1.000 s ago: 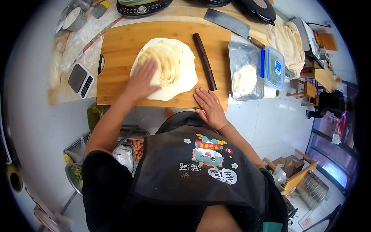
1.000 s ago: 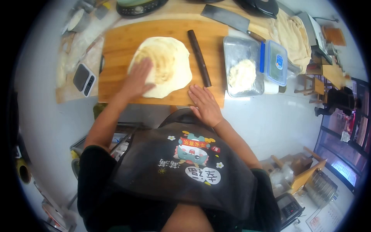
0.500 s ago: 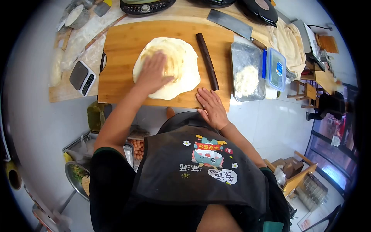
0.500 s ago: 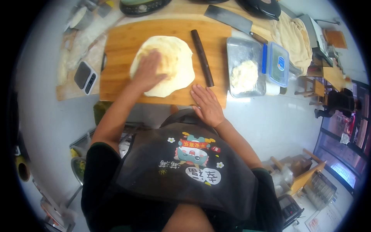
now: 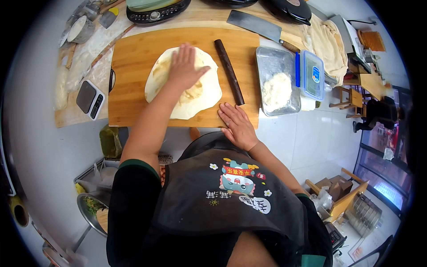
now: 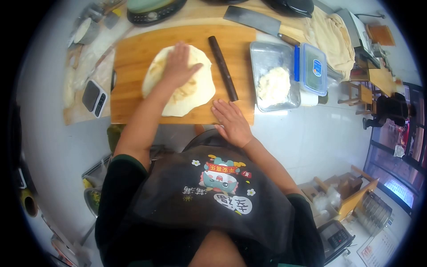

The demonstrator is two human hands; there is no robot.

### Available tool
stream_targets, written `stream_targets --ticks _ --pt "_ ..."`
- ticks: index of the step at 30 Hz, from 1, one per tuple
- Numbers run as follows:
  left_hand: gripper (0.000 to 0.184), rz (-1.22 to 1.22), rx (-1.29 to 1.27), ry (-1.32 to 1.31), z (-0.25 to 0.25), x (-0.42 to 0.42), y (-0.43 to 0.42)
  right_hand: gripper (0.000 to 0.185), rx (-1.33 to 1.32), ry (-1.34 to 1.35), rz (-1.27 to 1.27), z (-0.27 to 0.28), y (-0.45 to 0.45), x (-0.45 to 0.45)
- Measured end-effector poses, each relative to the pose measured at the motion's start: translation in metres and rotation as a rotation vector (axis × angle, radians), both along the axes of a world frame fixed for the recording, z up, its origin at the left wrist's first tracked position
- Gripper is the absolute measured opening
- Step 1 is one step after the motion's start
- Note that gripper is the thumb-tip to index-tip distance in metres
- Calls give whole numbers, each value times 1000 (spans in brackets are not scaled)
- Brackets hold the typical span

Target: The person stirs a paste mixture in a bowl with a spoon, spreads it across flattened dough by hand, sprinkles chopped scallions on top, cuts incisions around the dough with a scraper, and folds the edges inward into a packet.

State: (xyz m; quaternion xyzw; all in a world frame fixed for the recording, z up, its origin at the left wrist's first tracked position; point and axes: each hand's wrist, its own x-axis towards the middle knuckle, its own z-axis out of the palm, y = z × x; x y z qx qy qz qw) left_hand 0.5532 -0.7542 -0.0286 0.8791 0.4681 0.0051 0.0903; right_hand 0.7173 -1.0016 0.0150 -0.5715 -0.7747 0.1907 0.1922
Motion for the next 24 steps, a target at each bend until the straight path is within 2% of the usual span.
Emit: stream_targets --ticks 3,7,10,13,16,19,24 --pt "97 -213 59 -15 -3 11 -27 59 9 -4 11 -1 0 1" --pt "93 -464 -22 -23 22 -14 -86 58 0 -7 17 -2 0 2" --pt "90 -576 -117 -48 36 -46 -113 58 19 1 20 -4 -1 3" --pt "88 -652 -170 -206 36 -76 -128 58 -10 -1 33 -5 -2 3" --pt "86 -607 -75 -56 44 -70 -105 59 -16 -11 17 -5 -2 1" --pt "87 -437 52 -31 20 -54 -80 58 4 -21 7 -2 -1 -1" --pt "86 -232 138 50 11 -55 -31 59 12 -35 4 -2 -1 -4"
